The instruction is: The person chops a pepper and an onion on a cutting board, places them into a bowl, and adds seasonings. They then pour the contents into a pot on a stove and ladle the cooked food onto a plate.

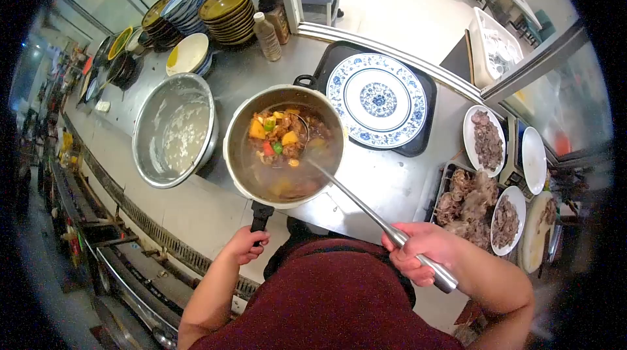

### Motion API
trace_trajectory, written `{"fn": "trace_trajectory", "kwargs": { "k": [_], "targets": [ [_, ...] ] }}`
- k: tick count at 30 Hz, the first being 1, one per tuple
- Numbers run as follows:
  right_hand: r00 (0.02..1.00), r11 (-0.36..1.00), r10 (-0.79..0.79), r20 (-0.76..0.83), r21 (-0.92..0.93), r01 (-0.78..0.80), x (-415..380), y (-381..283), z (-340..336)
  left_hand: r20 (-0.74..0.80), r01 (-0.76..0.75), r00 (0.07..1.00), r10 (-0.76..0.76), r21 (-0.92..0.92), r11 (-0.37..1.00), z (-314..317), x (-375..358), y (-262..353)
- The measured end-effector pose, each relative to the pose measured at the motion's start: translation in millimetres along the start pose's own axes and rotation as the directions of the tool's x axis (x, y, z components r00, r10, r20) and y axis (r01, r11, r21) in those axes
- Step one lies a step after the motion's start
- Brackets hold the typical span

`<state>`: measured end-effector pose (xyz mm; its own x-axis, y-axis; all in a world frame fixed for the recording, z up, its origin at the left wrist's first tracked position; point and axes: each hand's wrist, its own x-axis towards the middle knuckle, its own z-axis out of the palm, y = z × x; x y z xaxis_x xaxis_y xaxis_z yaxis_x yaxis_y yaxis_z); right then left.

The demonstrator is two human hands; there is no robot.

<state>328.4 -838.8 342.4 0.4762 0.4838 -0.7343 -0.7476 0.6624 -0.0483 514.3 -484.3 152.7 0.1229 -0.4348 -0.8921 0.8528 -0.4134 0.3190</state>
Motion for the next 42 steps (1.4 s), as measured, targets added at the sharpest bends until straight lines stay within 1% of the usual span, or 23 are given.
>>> {"fn": "trace_trajectory", "kwargs": {
  "k": [5, 7, 9, 11, 12, 13, 15, 16, 17, 19, 20, 22, 23, 25, 30, 32, 33, 35, 36, 38, 39, 41, 42],
  "targets": [
    [0.999, 0.996, -0.048, 0.023, 0.082, 0.046, -40, -6, 6, -0.011, -0.007, 1.0, 0.007, -0.002, 1.0, 1, -2, -1],
    [0.988, 0.976, -0.123, 0.097, 0.193, 0.102, -54, -6, 3, -0.019, -0.002, 1.0, 0.002, 0.009, 1.0, 3, -3, 1],
    [0.985, 0.972, -0.154, 0.073, 0.19, 0.138, -66, -11, -5, -0.048, 0.004, 0.999, -0.005, -0.006, 1.0, 4, -4, 3],
    [0.965, 0.942, -0.253, 0.064, 0.243, 0.231, -74, -15, -16, -0.034, 0.006, 0.999, -0.006, -0.005, 1.0, 5, -5, 4],
    [0.958, 0.925, -0.286, 0.022, 0.265, 0.27, -76, -18, -29, -0.039, 0.006, 0.999, -0.006, -0.011, 1.0, 6, -6, 5],
    [0.957, 0.924, -0.288, 0.019, 0.267, 0.273, -75, -23, -39, -0.044, 0.004, 0.999, -0.005, -0.019, 1.0, 7, -6, 5],
    [0.923, 0.914, -0.377, -0.074, 0.134, 0.383, -70, -36, -58, -0.045, 0.002, 0.999, -0.004, -0.029, 1.0, 5, -5, 2],
    [0.917, 0.914, -0.391, -0.085, 0.083, 0.397, -64, -44, -70, -0.047, -0.003, 0.999, 0.001, -0.041, 0.999, 4, -5, 2],
    [0.916, 0.914, -0.391, -0.086, 0.083, 0.398, -58, -51, -81, -0.046, -0.003, 0.999, 0.001, -0.04, 0.999, 5, -4, 3],
    [0.874, 0.904, -0.421, -0.244, -0.036, 0.426, -45, -62, -100, -0.042, 0.014, 0.999, -0.016, -0.045, 0.999, 5, -6, 4],
    [0.873, 0.904, -0.421, -0.246, -0.035, 0.426, -39, -66, -106, -0.041, 0.016, 0.999, -0.017, -0.045, 0.999, 5, -7, 4],
    [0.831, 0.899, -0.438, -0.343, -0.174, 0.402, -29, -71, -116, -0.058, 0.016, 0.998, -0.018, -0.035, 0.999, 5, -8, 4],
    [0.831, 0.899, -0.437, -0.344, -0.175, 0.401, -25, -72, -121, -0.057, 0.016, 0.998, -0.018, -0.036, 0.999, 7, -9, 4],
    [0.803, 0.886, -0.462, -0.377, -0.239, 0.397, -20, -71, -129, -0.081, -0.009, 0.997, 0.007, -0.03, 1.0, 10, -9, 5],
    [0.763, 0.862, -0.495, -0.416, -0.345, 0.372, -16, -66, -136, -0.066, -0.008, 0.998, 0.006, -0.035, 0.999, 5, -6, 3],
    [0.728, 0.843, -0.513, -0.454, -0.424, 0.33, -16, -66, -132, -0.073, -0.011, 0.997, 0.008, -0.036, 0.999, 7, -7, 4],
    [0.728, 0.843, -0.514, -0.454, -0.426, 0.33, -15, -66, -129, -0.072, -0.007, 0.997, 0.005, -0.037, 0.999, 6, -7, 4],
    [0.638, 0.778, -0.566, -0.523, -0.595, 0.203, -13, -65, -124, -0.068, -0.006, 0.998, 0.003, -0.04, 0.999, 6, -6, 4],
    [0.637, 0.777, -0.566, -0.523, -0.596, 0.202, -11, -63, -127, -0.058, -0.001, 0.998, -0.002, -0.046, 0.999, 4, -6, 3],
    [0.579, 0.687, -0.652, -0.49, -0.704, 0.177, -5, -59, -136, -0.045, 0.002, 0.999, -0.004, -0.054, 0.999, 2, -4, 2],
    [0.578, 0.686, -0.652, -0.49, -0.706, 0.176, -5, -58, -138, -0.033, 0.0, 0.999, -0.001, -0.057, 0.998, 1, -4, 2],
    [0.557, 0.6, -0.679, -0.479, -0.798, 0.046, -5, -56, -141, -0.021, -0.001, 1.0, 0.0, -0.059, 0.998, 1, -4, 2],
    [0.555, 0.601, -0.679, -0.481, -0.798, 0.043, -4, -55, -141, -0.019, 0.003, 1.0, -0.004, -0.06, 0.998, 2, -6, 3]
  ]
}}
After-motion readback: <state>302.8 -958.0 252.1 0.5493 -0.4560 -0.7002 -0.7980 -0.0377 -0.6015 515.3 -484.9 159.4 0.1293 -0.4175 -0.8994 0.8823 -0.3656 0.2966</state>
